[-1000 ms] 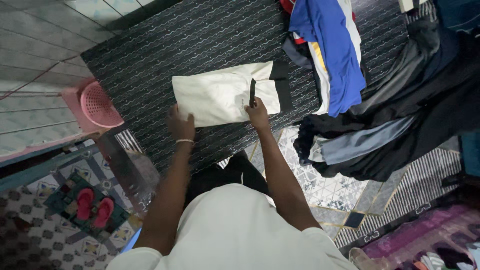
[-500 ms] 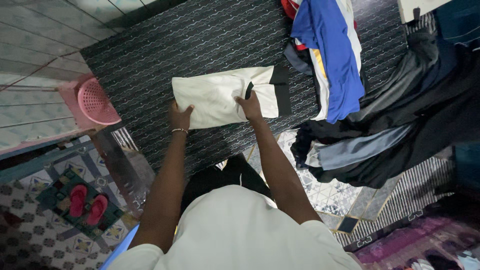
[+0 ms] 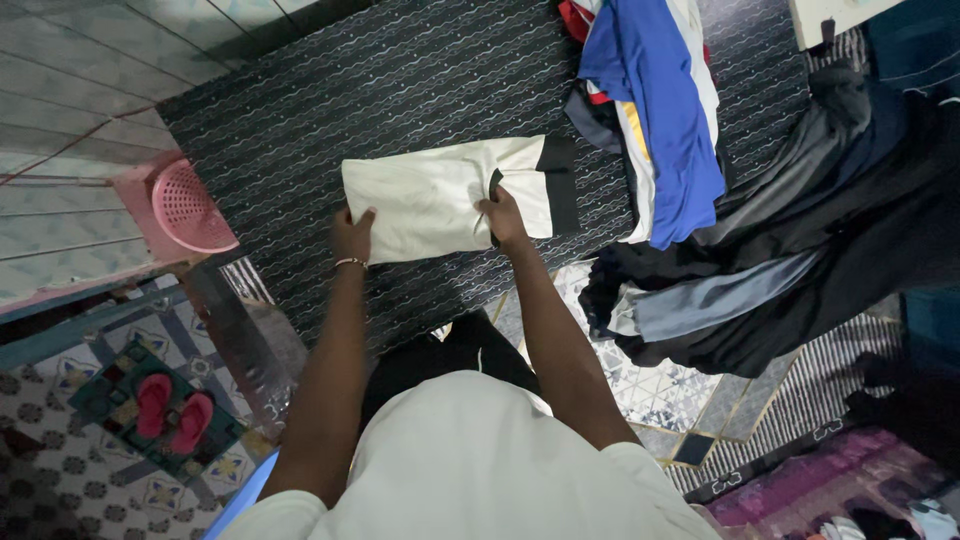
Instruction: The person folds a series of t-shirts by hand on a dark patterned surface, including a white shirt, a blue shirt with a graphic, and a red-and-white jersey.
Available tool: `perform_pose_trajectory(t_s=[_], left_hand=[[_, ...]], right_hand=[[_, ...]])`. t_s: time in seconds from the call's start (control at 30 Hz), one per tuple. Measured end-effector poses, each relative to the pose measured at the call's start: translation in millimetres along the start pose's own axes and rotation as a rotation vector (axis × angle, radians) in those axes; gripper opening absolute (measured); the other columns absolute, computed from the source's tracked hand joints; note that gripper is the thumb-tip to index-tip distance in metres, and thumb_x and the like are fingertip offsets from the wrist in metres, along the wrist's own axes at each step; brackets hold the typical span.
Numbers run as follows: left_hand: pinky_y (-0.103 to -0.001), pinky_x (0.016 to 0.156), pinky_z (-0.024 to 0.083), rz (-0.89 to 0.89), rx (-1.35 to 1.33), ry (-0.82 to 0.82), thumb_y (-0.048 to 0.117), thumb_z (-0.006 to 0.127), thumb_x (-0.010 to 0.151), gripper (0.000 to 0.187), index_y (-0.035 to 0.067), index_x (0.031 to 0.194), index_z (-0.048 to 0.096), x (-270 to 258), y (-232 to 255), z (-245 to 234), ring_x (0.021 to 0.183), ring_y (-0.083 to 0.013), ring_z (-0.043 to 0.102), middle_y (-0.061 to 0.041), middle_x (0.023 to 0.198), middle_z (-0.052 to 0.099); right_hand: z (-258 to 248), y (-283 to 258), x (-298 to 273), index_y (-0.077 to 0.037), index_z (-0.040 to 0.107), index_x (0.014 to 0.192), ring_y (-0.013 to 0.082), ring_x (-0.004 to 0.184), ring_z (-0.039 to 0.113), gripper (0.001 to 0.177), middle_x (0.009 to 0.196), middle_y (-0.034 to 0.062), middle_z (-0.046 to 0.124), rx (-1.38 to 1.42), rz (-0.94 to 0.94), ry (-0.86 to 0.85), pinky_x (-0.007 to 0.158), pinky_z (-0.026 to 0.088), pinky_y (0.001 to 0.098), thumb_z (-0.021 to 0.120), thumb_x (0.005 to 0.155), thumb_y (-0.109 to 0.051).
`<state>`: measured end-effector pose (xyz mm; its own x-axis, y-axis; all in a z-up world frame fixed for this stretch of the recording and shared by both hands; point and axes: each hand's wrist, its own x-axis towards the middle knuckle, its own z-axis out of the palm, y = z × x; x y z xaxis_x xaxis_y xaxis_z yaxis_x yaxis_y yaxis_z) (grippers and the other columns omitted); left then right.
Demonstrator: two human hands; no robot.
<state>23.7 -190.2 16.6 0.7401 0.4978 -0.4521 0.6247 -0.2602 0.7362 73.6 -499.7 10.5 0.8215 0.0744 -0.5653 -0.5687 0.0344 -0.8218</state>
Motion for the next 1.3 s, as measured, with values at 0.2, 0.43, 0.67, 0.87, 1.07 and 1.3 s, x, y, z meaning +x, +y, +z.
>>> perform_pose_trajectory(t_s=[0.2,0.43,0.67,0.87,1.07,1.3], left_hand=[[-0.039,0.086,0.054,0.019,-0.049,0.029,0.041,0.08,0.089,0.053,-0.003,0.116,0.068,2,-9,4,0.094,-0.0258,0.069,-0.016,0.107,0.073],[-0.039,0.09,0.054,-0.034,0.025,0.022,0.043,0.078,0.09,0.053,-0.001,0.117,0.069,2,-5,9,0.097,-0.0264,0.069,-0.017,0.11,0.074],[-0.045,0.092,0.051,-0.126,0.201,-0.022,0.047,0.08,0.086,0.057,0.001,0.118,0.068,-14,17,17,0.103,-0.0321,0.065,-0.019,0.117,0.068],[-0.045,0.089,0.051,-0.149,0.176,-0.172,0.04,0.088,0.077,0.073,-0.001,0.128,0.056,-12,25,49,0.103,-0.0319,0.065,-0.02,0.118,0.065],[-0.037,0.081,0.059,-0.221,-0.495,-0.228,0.011,0.079,0.075,0.053,-0.006,0.123,0.063,-10,22,47,0.089,-0.0261,0.071,-0.017,0.108,0.073],[-0.038,0.087,0.057,0.036,-0.382,-0.064,0.013,0.078,0.08,0.048,-0.002,0.123,0.061,-39,54,-20,0.095,-0.025,0.07,-0.014,0.11,0.073]], right_hand=[[-5,-28,-21,0.006,0.064,0.121,0.0189,0.089,0.067,0.04,0.101,0.0095,0.074,-0.262,-0.106,0.009,0.085,0.052,0.0341,0.069,0.085,-0.009],[-29,-45,-37,0.001,0.061,0.129,0.0228,0.092,0.063,0.04,0.104,0.0148,0.07,-0.362,-0.317,0.103,0.084,0.05,0.0353,0.067,0.092,-0.012],[-111,-44,-25,0.007,0.06,0.124,0.0394,0.096,0.061,0.045,0.106,0.0246,0.064,-0.735,-0.363,0.432,0.084,0.05,0.0483,0.076,0.087,-0.014],[-65,-53,-56,0.0,0.061,0.127,0.0429,0.102,0.061,0.043,0.115,0.0225,0.063,-0.973,-0.656,0.607,0.091,0.05,0.0505,0.068,0.085,-0.009],[1,5,-50,0.001,0.058,0.131,0.0399,0.114,0.061,0.03,0.134,0.0223,0.064,-0.767,-0.63,0.09,0.102,0.05,0.0446,0.051,0.104,-0.011],[66,30,-63,0.003,0.051,0.142,0.0419,0.135,0.049,0.05,0.143,0.0278,0.054,-0.732,-0.673,-0.24,0.115,0.038,0.0452,0.059,0.097,-0.019]])
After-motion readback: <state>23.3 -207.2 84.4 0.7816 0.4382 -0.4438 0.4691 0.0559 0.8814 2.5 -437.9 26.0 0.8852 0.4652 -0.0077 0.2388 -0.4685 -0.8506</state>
